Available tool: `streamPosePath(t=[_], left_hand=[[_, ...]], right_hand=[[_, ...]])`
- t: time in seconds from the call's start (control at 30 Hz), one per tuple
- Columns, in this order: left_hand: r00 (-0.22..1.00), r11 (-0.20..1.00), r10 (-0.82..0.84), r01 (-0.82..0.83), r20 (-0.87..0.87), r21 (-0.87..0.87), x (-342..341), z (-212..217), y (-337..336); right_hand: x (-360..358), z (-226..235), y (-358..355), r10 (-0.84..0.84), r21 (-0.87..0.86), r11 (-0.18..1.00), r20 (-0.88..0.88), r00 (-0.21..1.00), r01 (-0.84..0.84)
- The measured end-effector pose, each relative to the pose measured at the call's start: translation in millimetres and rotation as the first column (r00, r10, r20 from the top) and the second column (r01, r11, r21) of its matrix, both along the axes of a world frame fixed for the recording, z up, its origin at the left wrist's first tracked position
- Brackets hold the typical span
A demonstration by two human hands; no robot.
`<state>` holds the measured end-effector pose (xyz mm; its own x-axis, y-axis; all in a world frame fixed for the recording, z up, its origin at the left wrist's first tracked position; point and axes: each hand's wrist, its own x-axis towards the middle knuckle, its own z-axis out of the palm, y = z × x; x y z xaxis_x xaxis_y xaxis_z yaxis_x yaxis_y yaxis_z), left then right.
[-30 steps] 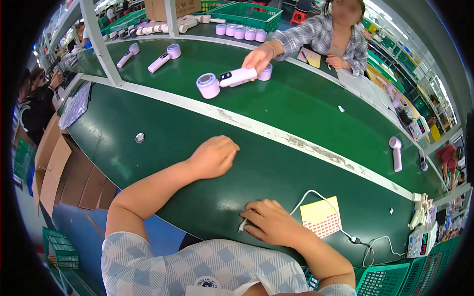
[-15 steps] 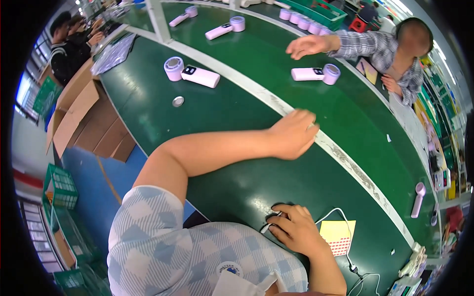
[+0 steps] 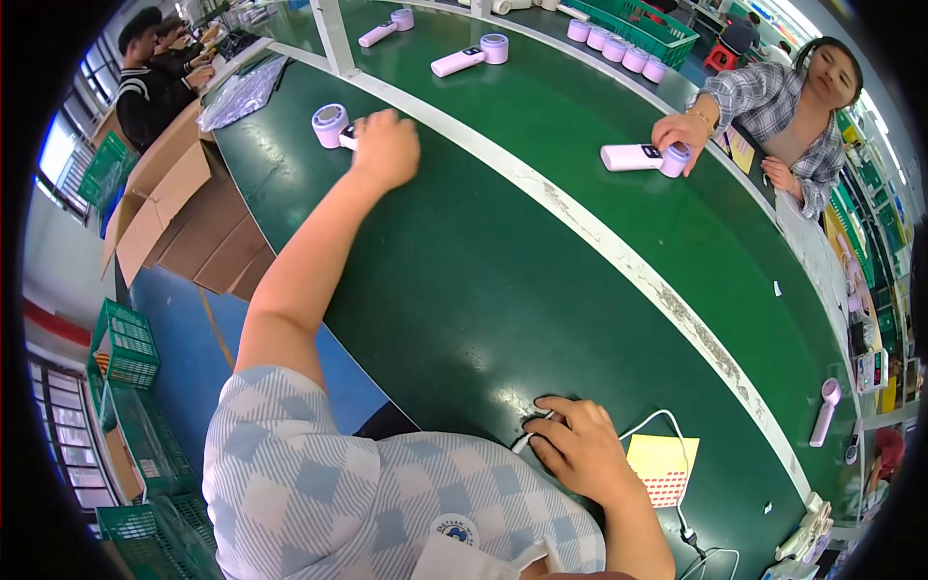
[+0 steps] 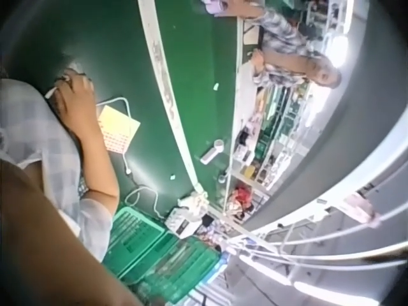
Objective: Testing portable hand fans for functionality, applying stickers, and packing them into plastic baskets at an assembly line.
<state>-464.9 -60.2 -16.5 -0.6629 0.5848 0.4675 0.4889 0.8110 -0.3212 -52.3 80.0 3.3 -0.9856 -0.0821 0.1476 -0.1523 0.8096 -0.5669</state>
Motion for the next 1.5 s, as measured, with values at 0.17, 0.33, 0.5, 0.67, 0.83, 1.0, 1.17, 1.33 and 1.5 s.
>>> streamPosePath(t=[0.17,0.33,0.5,0.67,0.83,1.0,1.17,1.33,1.5], left_hand=[[0.979,0.940,0.204,-0.202,0.023,0.276,-7,1,-52],[0.710,0.733,0.563,-0.665,0.422,0.142,-57,13,-128],[0.822,0.742,0.538,-0.566,0.185,0.360,-76,12,-122],[0.984,0.905,0.047,-0.114,0.172,0.410,-80,-16,-51],[0.941,0.863,-0.137,-0.040,0.309,0.504,-104,-30,41],[0.922,0.864,-0.094,-0.112,0.376,0.491,-129,-22,115],[0.852,0.947,-0.059,-0.117,0.520,0.299,-170,-12,167],[0.469,0.829,-0.280,-0.322,0.838,0.458,-146,9,196],[-0.029,0.297,-0.942,-0.538,0.336,0.788,-59,25,180]], right_hand=[[-1,0,4,-0.015,0.014,1.000,0.007,1.000,0.015],[-2,1,2,-0.014,0.007,1.000,0.017,1.000,0.014],[-4,-1,3,-0.023,0.012,1.000,0.028,0.999,0.022],[-6,3,2,-0.026,-0.023,0.999,0.031,0.999,0.027],[-5,-1,7,-0.022,-0.066,0.998,-0.009,1.000,0.021],[-7,-4,10,-0.044,-0.133,0.990,-0.023,0.999,0.041],[-18,-6,14,-0.091,-0.185,0.980,-0.068,0.994,0.077],[-26,-1,16,-0.139,-0.173,0.976,-0.041,0.989,0.130],[-27,-2,12,-0.082,-0.092,0.993,-0.110,0.991,0.072]])
